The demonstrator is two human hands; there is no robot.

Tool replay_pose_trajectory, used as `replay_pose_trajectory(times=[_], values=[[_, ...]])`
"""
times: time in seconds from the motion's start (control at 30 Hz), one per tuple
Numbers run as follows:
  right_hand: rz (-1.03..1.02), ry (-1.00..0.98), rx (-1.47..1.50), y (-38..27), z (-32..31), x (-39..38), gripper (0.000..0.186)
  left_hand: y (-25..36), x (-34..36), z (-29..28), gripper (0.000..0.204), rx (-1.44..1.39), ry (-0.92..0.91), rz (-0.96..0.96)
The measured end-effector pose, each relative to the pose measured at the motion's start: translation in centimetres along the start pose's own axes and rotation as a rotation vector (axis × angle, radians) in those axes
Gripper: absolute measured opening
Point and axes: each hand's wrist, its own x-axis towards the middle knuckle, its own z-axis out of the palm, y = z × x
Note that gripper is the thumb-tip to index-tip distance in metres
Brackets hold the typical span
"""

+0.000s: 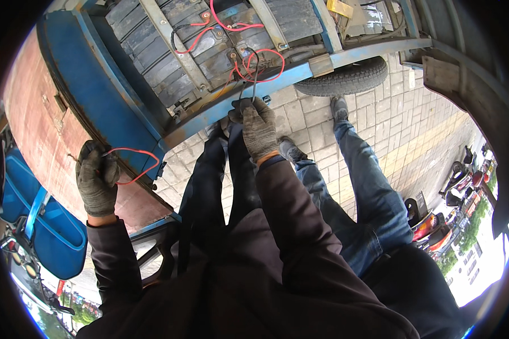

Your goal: The person works on a blue electric tricycle, first connecting battery wires under the seat, then moving to the front to remove the headlight cover with a cordless drill, inspecting the wiring, and reassembling the headlight. The person returns to the battery compartment to continue wiring work.

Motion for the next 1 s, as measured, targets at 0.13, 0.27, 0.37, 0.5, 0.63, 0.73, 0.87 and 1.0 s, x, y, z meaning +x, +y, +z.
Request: replay_pose_trajectory(times=[0.13, 0.27, 0.37, 0.5, 0.63, 0.73, 0.87, 1.0], values=[[-0.023, -0.094, 0.053, -0.3, -0.4, 0.3, 0.032, -0.7, 0.2, 0.2, 0.013, 0.334, 0.042, 0.217], [0.033, -0.016, 0.054, 0.0, 0.5, 0.2, 0.030, -0.3, -0.2, 0.6, 0.016, 0.062, -0.037, 0.036], [-0.041, -0.084, -0.023, -0.2, 1.8, -0.1, 0.035, 0.5, -0.7, 0.6, 0.012, 0.159, -0.020, 0.113], [0.029, -0.030, -0.259, -2.8, 1.6, 1.1, 0.041, 1.8, -1.0, 1.0, 0.008, 0.142, -0.076, 0.112], [0.006, -0.073, -0.389, -5.0, 1.9, 0.2, 0.021, 3.4, -0.7, 1.8, 0.005, 0.068, -0.003, 0.110], [-0.039, -0.352, -0.344, -7.0, 5.1, -2.0, 0.023, 4.5, -1.6, 1.9, 0.005, 0.118, 0.026, 0.102], [-0.120, -0.657, -0.379, -10.7, 10.9, -4.6, 0.036, 4.5, -1.2, 2.0, 0.009, 0.510, 0.079, 0.170], [-0.187, -0.750, -0.465, -12.3, 15.5, -9.3, 0.037, 4.3, -1.2, 2.2, 0.010, -0.099, -0.036, 0.019]])
